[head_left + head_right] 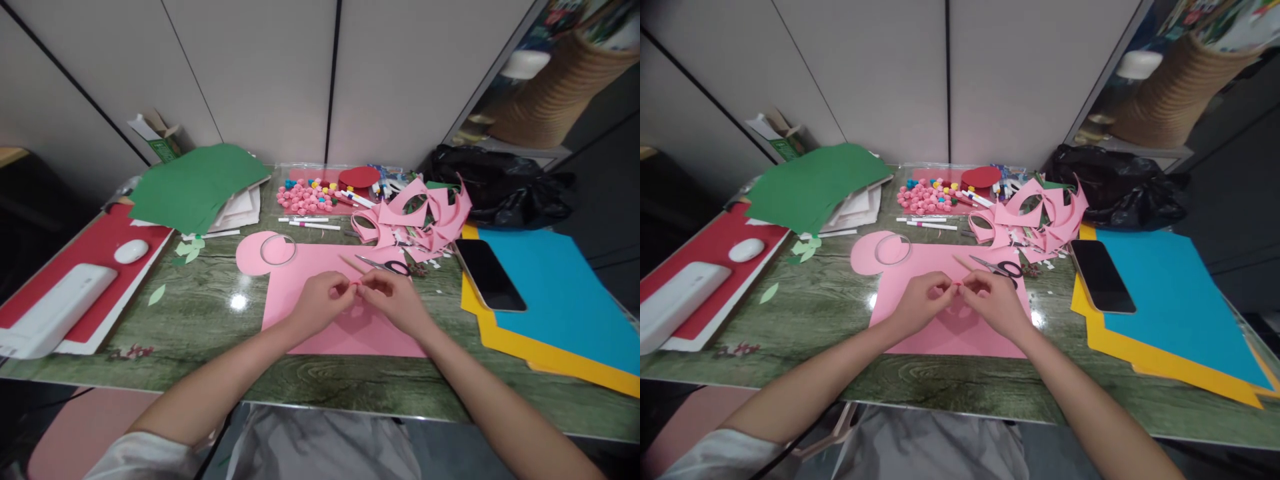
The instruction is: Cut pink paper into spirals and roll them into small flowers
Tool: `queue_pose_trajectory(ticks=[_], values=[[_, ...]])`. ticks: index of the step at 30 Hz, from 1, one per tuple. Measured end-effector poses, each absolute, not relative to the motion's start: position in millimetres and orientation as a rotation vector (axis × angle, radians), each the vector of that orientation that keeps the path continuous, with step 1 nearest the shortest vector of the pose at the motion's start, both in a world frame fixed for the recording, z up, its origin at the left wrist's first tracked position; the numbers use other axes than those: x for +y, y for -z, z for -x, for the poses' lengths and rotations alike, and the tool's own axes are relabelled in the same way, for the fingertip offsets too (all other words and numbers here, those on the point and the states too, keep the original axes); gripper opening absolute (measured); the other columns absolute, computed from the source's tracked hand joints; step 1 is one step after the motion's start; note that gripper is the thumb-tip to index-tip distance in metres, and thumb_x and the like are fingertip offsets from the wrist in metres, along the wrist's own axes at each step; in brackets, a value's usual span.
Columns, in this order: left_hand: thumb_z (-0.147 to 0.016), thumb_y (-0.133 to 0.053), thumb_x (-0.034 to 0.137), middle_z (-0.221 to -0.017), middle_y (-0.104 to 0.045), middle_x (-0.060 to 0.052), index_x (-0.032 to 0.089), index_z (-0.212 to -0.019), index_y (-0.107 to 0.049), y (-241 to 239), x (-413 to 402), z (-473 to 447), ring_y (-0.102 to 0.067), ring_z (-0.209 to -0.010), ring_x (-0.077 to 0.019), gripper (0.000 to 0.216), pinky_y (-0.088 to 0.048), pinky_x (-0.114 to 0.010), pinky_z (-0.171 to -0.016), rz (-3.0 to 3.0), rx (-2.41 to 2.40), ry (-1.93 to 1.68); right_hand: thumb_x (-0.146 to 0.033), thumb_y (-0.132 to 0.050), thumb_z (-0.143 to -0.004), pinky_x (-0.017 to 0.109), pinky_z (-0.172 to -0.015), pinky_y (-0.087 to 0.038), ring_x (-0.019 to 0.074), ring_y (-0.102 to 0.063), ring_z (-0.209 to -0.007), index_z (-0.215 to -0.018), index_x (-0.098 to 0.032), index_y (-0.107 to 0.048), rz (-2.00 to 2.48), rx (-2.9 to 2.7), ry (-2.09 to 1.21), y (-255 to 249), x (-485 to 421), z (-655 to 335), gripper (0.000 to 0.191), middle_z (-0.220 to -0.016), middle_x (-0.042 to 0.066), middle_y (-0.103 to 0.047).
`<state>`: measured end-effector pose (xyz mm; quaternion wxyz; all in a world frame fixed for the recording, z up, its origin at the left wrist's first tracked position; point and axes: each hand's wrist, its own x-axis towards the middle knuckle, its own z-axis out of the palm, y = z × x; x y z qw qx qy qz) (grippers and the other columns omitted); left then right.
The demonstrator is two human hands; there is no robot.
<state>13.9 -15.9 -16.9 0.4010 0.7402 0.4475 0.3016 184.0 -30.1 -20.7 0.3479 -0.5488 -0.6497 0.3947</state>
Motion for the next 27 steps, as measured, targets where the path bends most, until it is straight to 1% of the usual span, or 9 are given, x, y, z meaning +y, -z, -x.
queue_pose_trajectory(ticks=[2, 4, 5, 7, 11, 15, 17, 22, 27], values=[[-0.081, -0.05, 0.029, -0.067, -0.061, -0.001, 0.015, -0.068, -0.059, 19.9, -14.3, -13.9, -0.054, -0.065, -0.0136, 0.021, -0.039, -0.025, -0.062, -1.837, 1.132, -0.786, -0.031, -0.059, -0.077, 0.029, -0.061, -0.046, 0.0186, -0.061, -0.066, -0.076, -0.018, -0.064, 1.422, -1.688, -0.997, 23.2, -29.3, -183.2, 0.014, -0.071, 0.004, -0.067], [-0.079, -0.056, 0.031, -0.079, -0.065, -0.004, 0.015, -0.08, -0.061, 22.4, -11.7, -14.7, -0.058, -0.074, -0.0152, 0.016, -0.043, -0.026, -0.067, -1.629, 1.094, -0.856, -0.033, -0.059, -0.077, 0.029, -0.062, -0.047, 0.019, -0.061, -0.067, -0.076, -0.018, -0.064, 1.433, -1.706, -0.955, 24.4, -28.5, -182.5, 0.015, -0.072, 0.004, -0.068], [-0.075, -0.061, 0.03, -0.087, -0.066, -0.005, 0.016, -0.087, -0.061, 23.3, -10.3, -15.3, -0.06, -0.081, -0.0164, 0.019, -0.045, -0.027, -0.072, -1.477, 1.041, -0.877, -0.033, -0.059, -0.077, 0.029, -0.062, -0.047, 0.019, -0.061, -0.067, -0.075, -0.018, -0.064, 1.439, -1.718, -0.935, 24.4, -28.2, -182.3, 0.015, -0.073, 0.004, -0.068], [-0.068, -0.07, 0.028, -0.094, -0.068, -0.008, 0.015, -0.094, -0.06, 24.3, -8.2, -16.9, -0.062, -0.089, -0.0181, 0.031, -0.047, -0.029, -0.078, -1.145, 0.927, -0.889, -0.033, -0.057, -0.079, 0.029, -0.062, -0.046, 0.019, -0.062, -0.068, -0.076, -0.019, -0.064, 1.441, -1.753, -0.903, 23.5, -28.3, -181.8, 0.016, -0.074, 0.004, -0.069], [-0.059, -0.077, 0.022, -0.086, -0.07, -0.008, 0.012, -0.09, -0.064, 25.0, -9.1, -19.4, -0.064, -0.081, -0.0157, 0.034, -0.047, -0.028, -0.08, -0.763, 0.86, -0.893, -0.032, -0.057, -0.081, 0.028, -0.06, -0.045, 0.0176, -0.061, -0.064, -0.078, -0.02, -0.065, 1.454, -1.84, -0.736, 22.0, -29.5, -180.1, 0.015, -0.073, 0.003, -0.07], [-0.054, -0.08, 0.019, -0.074, -0.07, -0.005, 0.01, -0.082, -0.066, 26.4, -12.0, -21.5, -0.064, -0.072, -0.0131, 0.032, -0.048, -0.027, -0.078, -0.577, 0.867, -0.901, -0.033, -0.058, -0.08, 0.026, -0.054, -0.042, 0.0154, -0.057, -0.058, -0.068, -0.02, -0.06, 1.5, -1.875, -0.548, 23.7, -29.9, -179.1, 0.019, -0.066, 0.001, -0.066], [-0.054, -0.081, 0.018, -0.072, -0.07, -0.006, 0.01, -0.082, -0.066, 27.2, -11.8, -22.1, -0.064, -0.07, -0.0133, 0.033, -0.049, -0.027, -0.078, -0.548, 0.867, -0.907, -0.036, -0.057, -0.081, 0.024, -0.053, -0.042, 0.0146, -0.058, -0.058, -0.072, -0.02, -0.059, 1.524, -1.892, -0.53, 24.5, -28.7, -181.0, 0.019, -0.066, 0.0, -0.066], [-0.057, -0.08, 0.018, -0.077, -0.071, -0.008, 0.011, -0.088, -0.064, 28.8, -5.9, -19.1, -0.066, -0.073, -0.0144, 0.036, -0.05, -0.029, -0.08, -0.558, 0.89, -0.968, -0.035, -0.045, -0.088, 0.025, -0.061, -0.043, 0.0162, -0.06, -0.065, -0.084, -0.019, -0.059, 1.629, -1.936, -0.43, 26.6, -17.6, -194.2, 0.021, -0.072, 0.003, -0.065], [-0.058, -0.079, 0.016, -0.076, -0.071, -0.008, 0.011, -0.086, -0.064, 33.0, 2.8, -14.7, -0.067, -0.075, -0.0148, 0.032, -0.051, -0.03, -0.085, -0.56, 0.907, -1.04, -0.027, -0.056, -0.079, 0.03, -0.072, -0.041, 0.0213, -0.06, -0.076, -0.074, -0.017, -0.059, 1.72, -1.994, -0.374, 36.1, -4.8, -199.2, 0.012, -0.077, 0.009, -0.066]])
